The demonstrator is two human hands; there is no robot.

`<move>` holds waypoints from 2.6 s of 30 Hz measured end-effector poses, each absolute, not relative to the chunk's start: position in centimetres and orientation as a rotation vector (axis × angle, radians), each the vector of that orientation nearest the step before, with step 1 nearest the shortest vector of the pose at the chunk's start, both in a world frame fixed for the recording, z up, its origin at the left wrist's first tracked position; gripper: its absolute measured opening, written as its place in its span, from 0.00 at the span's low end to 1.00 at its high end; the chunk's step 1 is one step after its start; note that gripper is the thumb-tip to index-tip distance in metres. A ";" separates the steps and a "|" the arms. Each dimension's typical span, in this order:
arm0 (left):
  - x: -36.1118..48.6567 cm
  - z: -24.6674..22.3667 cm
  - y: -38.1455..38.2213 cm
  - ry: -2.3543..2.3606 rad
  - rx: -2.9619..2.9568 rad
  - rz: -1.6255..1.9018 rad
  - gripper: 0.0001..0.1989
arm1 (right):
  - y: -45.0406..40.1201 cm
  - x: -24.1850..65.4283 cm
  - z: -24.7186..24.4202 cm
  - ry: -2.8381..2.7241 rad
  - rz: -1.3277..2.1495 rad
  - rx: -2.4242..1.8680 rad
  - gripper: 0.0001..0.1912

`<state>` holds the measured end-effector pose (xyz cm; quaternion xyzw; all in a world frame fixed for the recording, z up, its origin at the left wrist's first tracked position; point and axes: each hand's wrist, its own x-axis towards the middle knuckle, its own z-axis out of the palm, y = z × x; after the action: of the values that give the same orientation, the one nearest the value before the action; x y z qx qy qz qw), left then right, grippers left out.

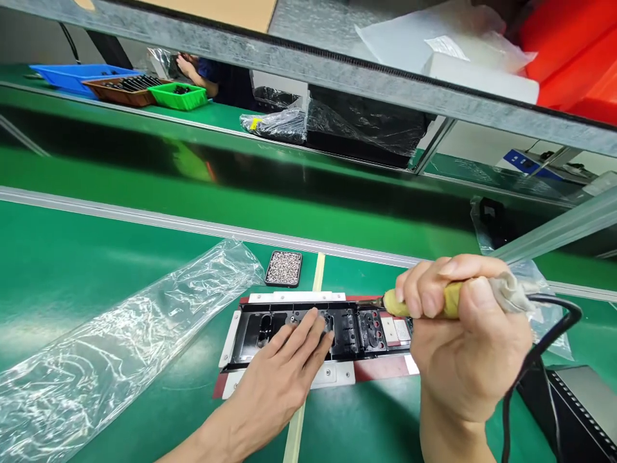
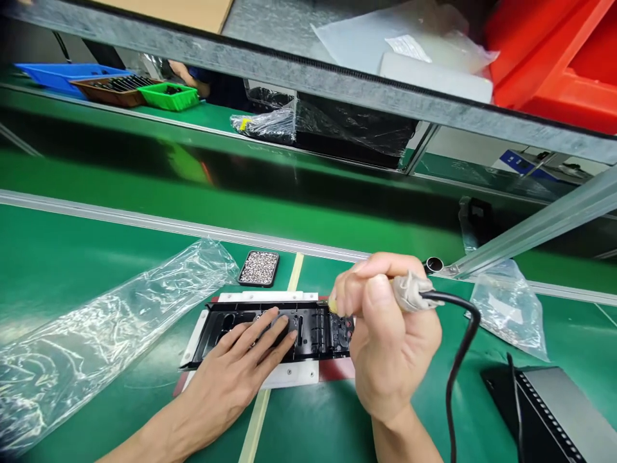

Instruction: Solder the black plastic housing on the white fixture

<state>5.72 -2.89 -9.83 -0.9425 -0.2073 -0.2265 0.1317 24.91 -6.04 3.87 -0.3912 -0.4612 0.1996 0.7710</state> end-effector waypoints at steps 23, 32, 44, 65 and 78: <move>3.8 -10.0 0.0 -1.022 -2.632 -1.114 0.16 | -5.4 21.9 -0.8 -1.059 0.816 -0.880 0.21; 3.8 -10.1 0.2 -1.029 -2.648 -1.110 0.16 | -5.4 22.0 -1.6 -1.107 0.818 -0.861 0.18; 3.8 -10.0 0.4 -1.051 -2.668 -1.114 0.15 | -5.4 21.8 -1.9 -1.111 0.860 -0.903 0.18; 4.7 -9.9 14.7 -1.637 -3.092 -0.716 0.13 | -5.6 21.3 -2.9 -0.924 0.921 -1.157 0.28; 6.2 -12.2 16.8 -1.242 -3.137 -0.490 0.18 | -5.8 20.8 -2.0 -0.795 0.967 -1.208 0.31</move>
<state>6.16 16.83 -12.19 -0.9119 -0.3612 -0.1424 -0.1334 20.76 -5.85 -1.99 -0.5307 -0.3491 0.4249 0.6450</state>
